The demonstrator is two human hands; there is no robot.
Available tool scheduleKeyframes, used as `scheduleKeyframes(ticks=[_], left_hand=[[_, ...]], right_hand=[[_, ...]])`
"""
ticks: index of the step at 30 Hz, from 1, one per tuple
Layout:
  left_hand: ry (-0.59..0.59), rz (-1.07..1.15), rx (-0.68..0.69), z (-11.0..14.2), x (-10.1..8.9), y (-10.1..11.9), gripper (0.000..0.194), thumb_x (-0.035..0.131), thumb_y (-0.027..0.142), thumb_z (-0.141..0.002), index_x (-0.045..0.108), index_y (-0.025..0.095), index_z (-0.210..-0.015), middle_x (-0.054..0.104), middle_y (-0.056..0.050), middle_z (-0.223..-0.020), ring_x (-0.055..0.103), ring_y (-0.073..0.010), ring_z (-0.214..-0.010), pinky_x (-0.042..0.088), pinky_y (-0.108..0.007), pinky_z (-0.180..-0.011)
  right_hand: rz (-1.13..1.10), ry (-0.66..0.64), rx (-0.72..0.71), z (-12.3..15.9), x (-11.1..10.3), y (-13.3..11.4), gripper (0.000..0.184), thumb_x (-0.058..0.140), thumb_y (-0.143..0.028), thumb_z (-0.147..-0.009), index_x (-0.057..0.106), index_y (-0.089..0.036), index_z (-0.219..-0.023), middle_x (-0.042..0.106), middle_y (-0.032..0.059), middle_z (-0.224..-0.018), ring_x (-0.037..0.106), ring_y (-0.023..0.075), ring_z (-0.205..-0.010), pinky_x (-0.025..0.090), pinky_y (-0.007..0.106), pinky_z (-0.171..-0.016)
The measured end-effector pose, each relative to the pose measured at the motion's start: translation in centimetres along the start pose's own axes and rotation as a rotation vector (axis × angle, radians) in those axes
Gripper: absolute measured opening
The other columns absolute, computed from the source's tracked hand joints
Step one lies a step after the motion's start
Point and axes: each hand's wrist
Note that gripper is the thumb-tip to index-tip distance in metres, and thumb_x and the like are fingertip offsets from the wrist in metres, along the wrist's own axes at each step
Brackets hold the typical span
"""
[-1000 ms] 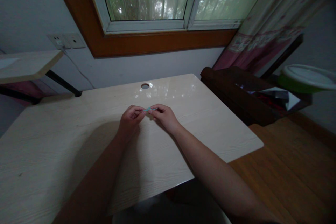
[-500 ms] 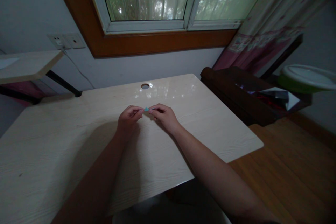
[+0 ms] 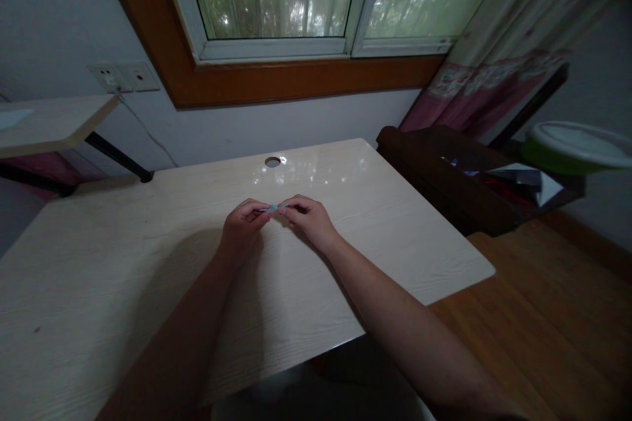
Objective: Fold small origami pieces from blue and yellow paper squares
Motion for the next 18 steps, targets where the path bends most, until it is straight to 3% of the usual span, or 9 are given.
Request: scheduleKeyframes(ticks=[8,14,18], left_hand=[[-0.02,-0.059,0.043,0.03,-0.4,-0.5,0.014,0.073,0.035,-0.078,0.073,0.021,-0.08,0.066,-0.003,-0.077,0.06,-0.0154,-0.07,0.046,-0.027,-0.064],[-0.054,-0.021,0.041,0.04,-0.56,-0.43,0.014,0.073,0.034,-0.078,0.072,0.02,-0.076,0.064,-0.002,-0.072,0.058,-0.0149,-0.066,0.045,-0.026,-0.062],[-0.06,0.03,0.015,0.21,-0.23,-0.59,0.015,0.072,0.034,-0.079,0.072,0.019,-0.081,0.065,-0.002,-0.074,0.06,-0.0148,-0.067,0.048,-0.026,-0.063]], right_hand=[[0.093,-0.011,-0.075,0.01,-0.12,0.43,0.021,0.073,-0.041,-0.076,0.075,-0.021,-0.085,0.062,0.0018,-0.077,0.051,0.0124,-0.064,0.04,0.025,-0.058],[0.019,-0.08,-0.033,0.12,-0.13,0.08,0.02,0.072,-0.039,-0.077,0.074,-0.02,-0.083,0.063,0.0023,-0.078,0.053,0.0107,-0.058,0.043,0.025,-0.056],[-0.042,-0.048,0.022,-0.02,-0.03,0.19,0.021,0.074,-0.039,-0.074,0.073,-0.019,-0.08,0.064,0.0023,-0.076,0.053,0.0108,-0.057,0.043,0.025,-0.054]])
Point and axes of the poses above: each hand's wrist, its own z-axis away from the middle knuckle, its own x-axis out of the palm, y = z × x
